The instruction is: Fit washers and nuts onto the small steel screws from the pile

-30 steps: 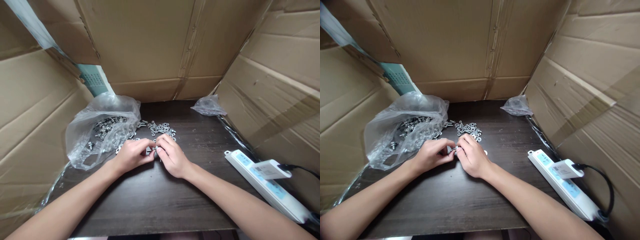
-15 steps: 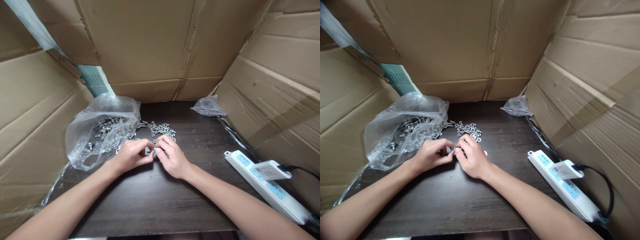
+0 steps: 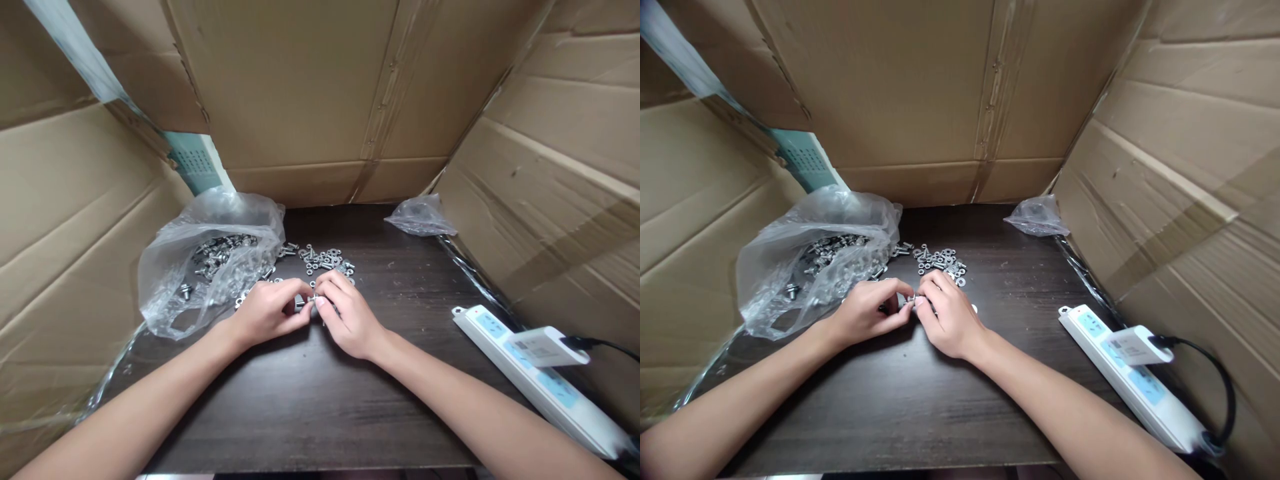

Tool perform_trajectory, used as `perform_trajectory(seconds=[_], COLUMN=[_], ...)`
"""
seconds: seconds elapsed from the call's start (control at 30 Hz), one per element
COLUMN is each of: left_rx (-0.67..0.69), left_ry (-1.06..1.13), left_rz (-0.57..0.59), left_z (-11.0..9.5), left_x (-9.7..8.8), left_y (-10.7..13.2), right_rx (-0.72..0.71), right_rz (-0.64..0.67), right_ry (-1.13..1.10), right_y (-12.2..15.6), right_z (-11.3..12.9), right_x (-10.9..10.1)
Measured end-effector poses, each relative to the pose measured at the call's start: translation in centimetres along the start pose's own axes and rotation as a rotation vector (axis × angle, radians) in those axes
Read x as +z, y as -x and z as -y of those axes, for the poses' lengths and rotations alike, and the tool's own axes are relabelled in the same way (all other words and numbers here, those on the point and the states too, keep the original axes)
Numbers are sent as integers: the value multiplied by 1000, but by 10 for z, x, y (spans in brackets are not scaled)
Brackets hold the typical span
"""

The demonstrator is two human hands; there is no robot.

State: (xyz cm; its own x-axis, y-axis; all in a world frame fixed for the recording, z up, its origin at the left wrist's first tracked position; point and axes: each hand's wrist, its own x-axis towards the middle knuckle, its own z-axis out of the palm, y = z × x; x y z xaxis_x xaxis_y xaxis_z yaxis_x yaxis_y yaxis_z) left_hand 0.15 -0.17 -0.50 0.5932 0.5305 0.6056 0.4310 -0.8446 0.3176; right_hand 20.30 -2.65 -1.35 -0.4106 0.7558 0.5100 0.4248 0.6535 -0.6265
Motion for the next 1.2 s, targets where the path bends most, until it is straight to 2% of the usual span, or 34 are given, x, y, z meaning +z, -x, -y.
perform_trajectory(seconds=[1.2], left_rx=[-12], left_ry=[36], left_rz=[18], left_z=[-1], left_x=[-1], left_y=[1], right_rx=[32], right_rz=[-3], right_ry=[-17], right_y=[0], right_z=[2], right_x=[0])
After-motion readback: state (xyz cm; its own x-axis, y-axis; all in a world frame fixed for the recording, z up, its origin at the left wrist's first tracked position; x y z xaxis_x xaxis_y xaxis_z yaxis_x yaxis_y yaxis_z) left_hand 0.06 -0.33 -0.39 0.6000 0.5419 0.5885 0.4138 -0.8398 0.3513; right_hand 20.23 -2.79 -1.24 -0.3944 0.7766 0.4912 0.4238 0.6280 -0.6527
